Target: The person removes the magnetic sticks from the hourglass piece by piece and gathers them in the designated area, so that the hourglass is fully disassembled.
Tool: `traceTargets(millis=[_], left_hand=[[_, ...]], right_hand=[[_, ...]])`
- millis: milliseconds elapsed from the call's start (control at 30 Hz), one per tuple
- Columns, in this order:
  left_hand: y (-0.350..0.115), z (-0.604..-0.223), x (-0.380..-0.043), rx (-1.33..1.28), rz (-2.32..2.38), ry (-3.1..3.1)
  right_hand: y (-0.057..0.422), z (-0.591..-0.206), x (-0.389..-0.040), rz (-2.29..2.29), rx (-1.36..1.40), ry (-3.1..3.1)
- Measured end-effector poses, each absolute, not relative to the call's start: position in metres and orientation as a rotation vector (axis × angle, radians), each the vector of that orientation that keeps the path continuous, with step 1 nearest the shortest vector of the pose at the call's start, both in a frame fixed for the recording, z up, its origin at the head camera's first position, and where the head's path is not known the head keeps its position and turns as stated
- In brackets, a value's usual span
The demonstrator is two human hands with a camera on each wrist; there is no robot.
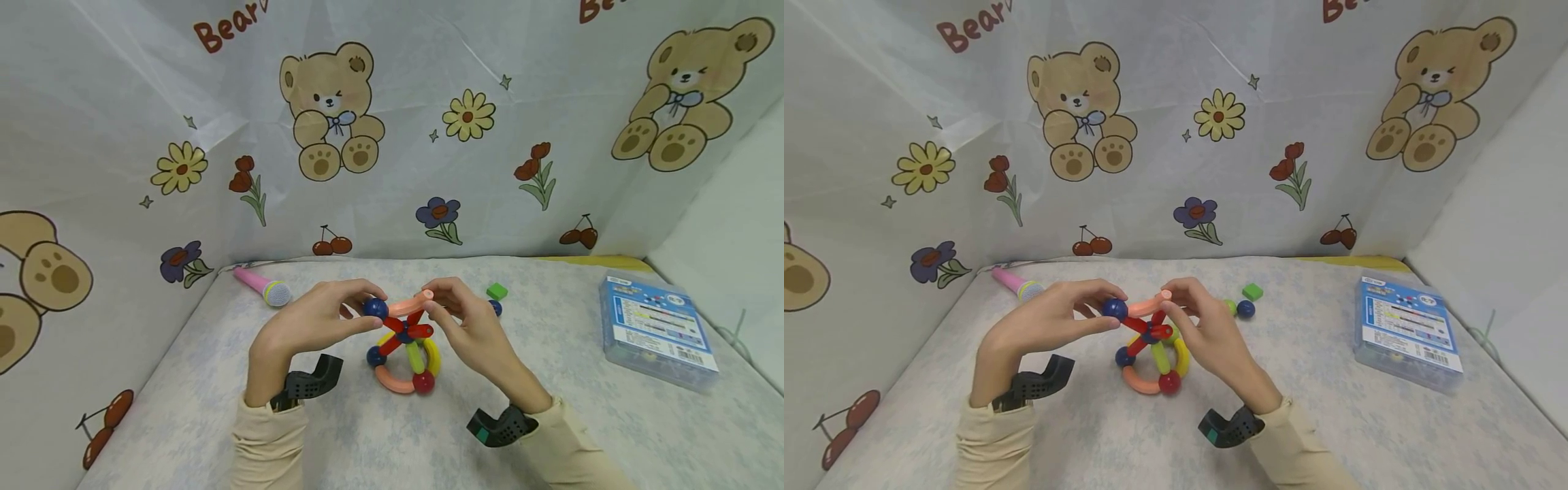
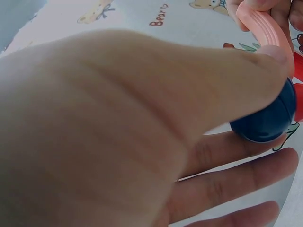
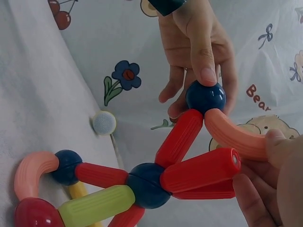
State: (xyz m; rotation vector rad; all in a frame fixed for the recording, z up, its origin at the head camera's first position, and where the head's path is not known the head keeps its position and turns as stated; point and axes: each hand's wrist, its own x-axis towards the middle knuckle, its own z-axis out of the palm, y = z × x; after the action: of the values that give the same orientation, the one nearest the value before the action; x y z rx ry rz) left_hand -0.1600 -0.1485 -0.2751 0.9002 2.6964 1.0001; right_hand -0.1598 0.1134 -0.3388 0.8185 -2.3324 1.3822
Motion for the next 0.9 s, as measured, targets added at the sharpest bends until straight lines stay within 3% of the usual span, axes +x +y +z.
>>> traceTargets(millis=[400,900], left_hand=[[-0.1468,-0.2743,-0.1588,0.892,0.995,2.699],[-0.1439,-0.2752,-0.1596,0.938,0.99,2.703]], right_hand=[[0.1125,-0.3397,-0.1596,1.39,0.744,-2.365],[0.1152,-0.3442,-0.1642,1.064,0.894,-2.155]])
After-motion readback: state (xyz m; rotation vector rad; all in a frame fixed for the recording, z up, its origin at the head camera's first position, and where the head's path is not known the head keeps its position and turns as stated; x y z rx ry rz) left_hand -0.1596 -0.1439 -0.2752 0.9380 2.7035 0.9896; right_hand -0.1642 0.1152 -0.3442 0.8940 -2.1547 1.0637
